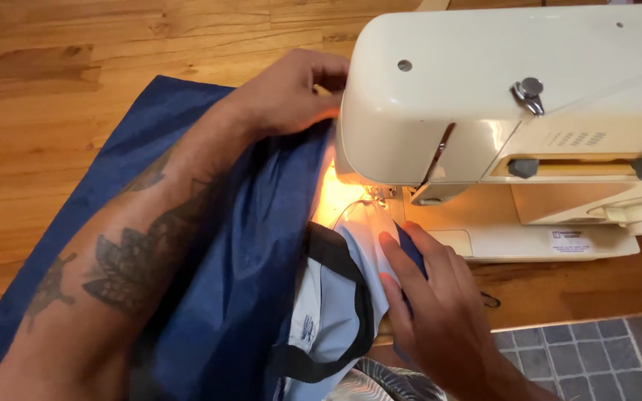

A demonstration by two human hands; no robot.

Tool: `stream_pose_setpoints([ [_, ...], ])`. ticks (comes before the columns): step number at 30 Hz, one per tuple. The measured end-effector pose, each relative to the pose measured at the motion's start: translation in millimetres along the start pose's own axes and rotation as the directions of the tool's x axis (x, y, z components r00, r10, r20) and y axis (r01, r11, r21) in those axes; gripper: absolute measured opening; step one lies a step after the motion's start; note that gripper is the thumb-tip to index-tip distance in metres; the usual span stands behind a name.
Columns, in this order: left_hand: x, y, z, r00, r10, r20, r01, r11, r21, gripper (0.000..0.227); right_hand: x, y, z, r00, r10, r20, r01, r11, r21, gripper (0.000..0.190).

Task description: Sewing a blue fabric bag using a sewing machine and trimming threads with scissors

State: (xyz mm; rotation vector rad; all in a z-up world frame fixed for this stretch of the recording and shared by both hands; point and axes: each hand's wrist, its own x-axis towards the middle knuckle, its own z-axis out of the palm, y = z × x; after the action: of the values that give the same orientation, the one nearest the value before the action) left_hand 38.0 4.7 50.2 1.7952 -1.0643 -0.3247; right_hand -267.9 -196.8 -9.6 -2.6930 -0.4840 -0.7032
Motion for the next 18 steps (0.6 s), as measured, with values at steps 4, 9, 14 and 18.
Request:
stream_pose_setpoints([
  [4, -10, 30, 4, 1.000, 0.006, -0.028, -0.015, 0.947, -0.320, 0.041, -8, -4, -12, 1.000, -0.026, 0.009, 0.025, 0.998, 0.051, 0.048],
  [9, -8, 93, 5, 0.922, -0.262, 0.287, 0.351, 0.878, -0.326, 0.129, -15, -8, -17, 0.997, -0.071, 0.011, 0.070, 0.995, 0.066, 0.054],
  [14, -4, 102, 3, 0.922, -0.209, 0.325, 0.328, 0.869, -0.371, 0.129, -30, -8, -17, 0.997, -0.030, 0.066, 0.028, 0.999, 0.044, 0.065],
  [18, 7, 86, 17, 0.943, -0.075, 0.325, 0.274, 0.730, -0.626, 0.104, -36, -9, -18, 0.997, -0.009, 0.082, 0.005, 0.999, 0.043, 0.068],
])
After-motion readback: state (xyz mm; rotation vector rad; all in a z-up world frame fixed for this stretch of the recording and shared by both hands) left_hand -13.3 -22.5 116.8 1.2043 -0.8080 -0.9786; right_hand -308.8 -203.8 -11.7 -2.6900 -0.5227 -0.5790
